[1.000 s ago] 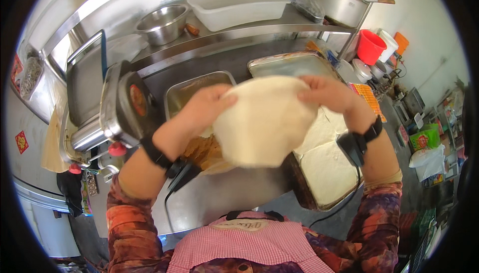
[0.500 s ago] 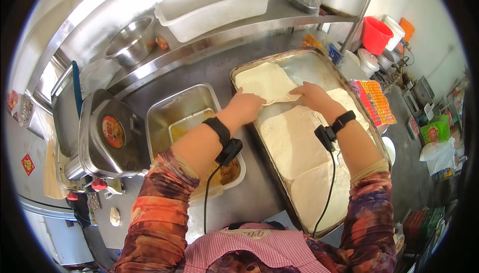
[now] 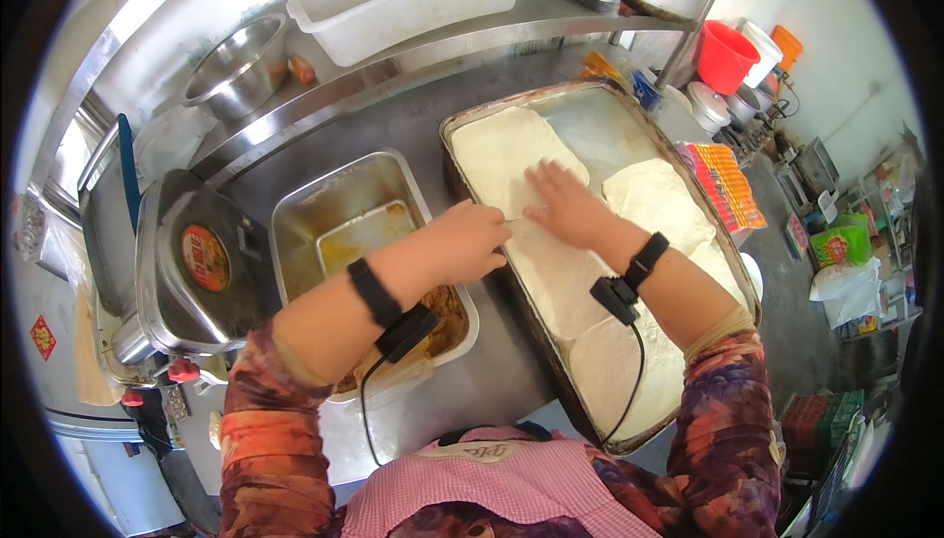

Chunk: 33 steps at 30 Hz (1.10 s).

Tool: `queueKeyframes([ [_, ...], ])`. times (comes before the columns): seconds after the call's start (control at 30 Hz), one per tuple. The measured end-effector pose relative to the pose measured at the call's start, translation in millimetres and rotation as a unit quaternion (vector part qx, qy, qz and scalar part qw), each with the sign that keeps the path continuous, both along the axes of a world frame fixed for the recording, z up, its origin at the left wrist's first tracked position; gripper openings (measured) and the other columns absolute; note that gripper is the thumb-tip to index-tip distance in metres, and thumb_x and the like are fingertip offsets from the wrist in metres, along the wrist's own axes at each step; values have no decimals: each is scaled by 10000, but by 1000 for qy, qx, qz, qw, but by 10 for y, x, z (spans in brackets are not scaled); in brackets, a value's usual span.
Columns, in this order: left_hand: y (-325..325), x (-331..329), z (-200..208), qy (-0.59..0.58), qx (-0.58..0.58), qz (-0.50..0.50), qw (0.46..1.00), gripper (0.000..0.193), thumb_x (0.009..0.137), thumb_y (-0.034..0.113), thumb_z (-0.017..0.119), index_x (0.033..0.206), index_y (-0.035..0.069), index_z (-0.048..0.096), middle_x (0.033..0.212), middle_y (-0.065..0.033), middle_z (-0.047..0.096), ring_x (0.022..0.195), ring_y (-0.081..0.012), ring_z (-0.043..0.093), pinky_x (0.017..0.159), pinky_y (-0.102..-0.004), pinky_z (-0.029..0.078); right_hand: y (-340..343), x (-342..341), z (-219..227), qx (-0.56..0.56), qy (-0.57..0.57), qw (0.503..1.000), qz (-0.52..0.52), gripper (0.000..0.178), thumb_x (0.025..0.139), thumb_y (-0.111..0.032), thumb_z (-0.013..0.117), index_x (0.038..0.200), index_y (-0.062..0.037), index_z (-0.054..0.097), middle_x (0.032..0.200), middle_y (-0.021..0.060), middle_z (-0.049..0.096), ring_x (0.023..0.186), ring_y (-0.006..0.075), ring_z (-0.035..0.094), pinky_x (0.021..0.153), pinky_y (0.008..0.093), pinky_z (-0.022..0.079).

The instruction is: The person removes a tray of baked flatbreads from an oven and places it on a shelf. Then they repeatedly feed dough pieces through a dough sheeter, flatten the sheets, arrange them on a tray, and spread a brown filling over the dough.

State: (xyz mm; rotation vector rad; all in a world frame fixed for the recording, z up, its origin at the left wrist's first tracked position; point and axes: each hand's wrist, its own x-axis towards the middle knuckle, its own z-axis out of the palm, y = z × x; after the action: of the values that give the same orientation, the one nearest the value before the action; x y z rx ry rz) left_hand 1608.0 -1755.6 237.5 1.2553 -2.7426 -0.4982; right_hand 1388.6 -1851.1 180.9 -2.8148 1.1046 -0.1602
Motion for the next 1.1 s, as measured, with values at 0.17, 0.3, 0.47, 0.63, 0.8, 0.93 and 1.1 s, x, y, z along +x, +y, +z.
queueKeyframes([
  [0.17,617,331,374,150,-20,-6,989,336,819,145,646,1110,-12,589,1133,-186,568,1054,-354,529,928,-416,421,-414,-27,30,66,10,987,-145,639,934,-444,462,1334,51,409,1412,282,351,1291,414,369,1074,423,318],
  [0.3,1237,614,557,191,19,21,981,361,831,127,648,1156,-12,574,1220,-192,549,1132,-374,512,978,-425,414,-452,281,-53,-41,-50,998,-24,549,931,-367,456,1287,52,454,1354,267,426,1261,402,408,1053,439,340],
  [0.47,1873,905,573,209,78,127,967,373,808,75,666,1170,26,592,1223,-177,569,1143,-369,535,966,-420,436,-505,774,-117,111,-38,985,130,530,881,-151,438,1391,-23,380,1458,205,344,1372,347,294,1127,471,238],
  [0.63,2290,997,521,231,77,216,946,336,800,56,671,1131,26,618,1176,-159,604,1108,-356,563,937,-408,458,-805,1094,-94,-7,42,994,104,505,873,-160,438,1353,-3,415,1421,193,392,1342,357,330,1103,451,276],
  [0.8,2562,1094,502,229,45,254,939,308,809,56,668,1113,27,627,1157,-155,613,1075,-340,579,906,-384,474,-534,1003,3,59,11,988,143,509,860,-161,452,1333,24,422,1378,197,431,1316,382,351,1091,456,293],
  [0.93,2836,1224,439,272,47,341,899,283,808,35,656,1091,23,643,1142,-150,627,1061,-314,594,898,-364,473,132,467,-50,61,-20,981,185,600,830,-127,502,1376,71,351,1483,249,256,1390,387,226,1158,448,171],
  [1.1,3108,1336,242,282,45,385,878,266,812,23,643,1078,20,648,1119,-142,644,1044,-306,606,894,-349,473,221,-134,-103,147,-140,977,64,535,896,-198,502,1343,73,392,1435,264,334,1366,383,279,1137,444,220],
])
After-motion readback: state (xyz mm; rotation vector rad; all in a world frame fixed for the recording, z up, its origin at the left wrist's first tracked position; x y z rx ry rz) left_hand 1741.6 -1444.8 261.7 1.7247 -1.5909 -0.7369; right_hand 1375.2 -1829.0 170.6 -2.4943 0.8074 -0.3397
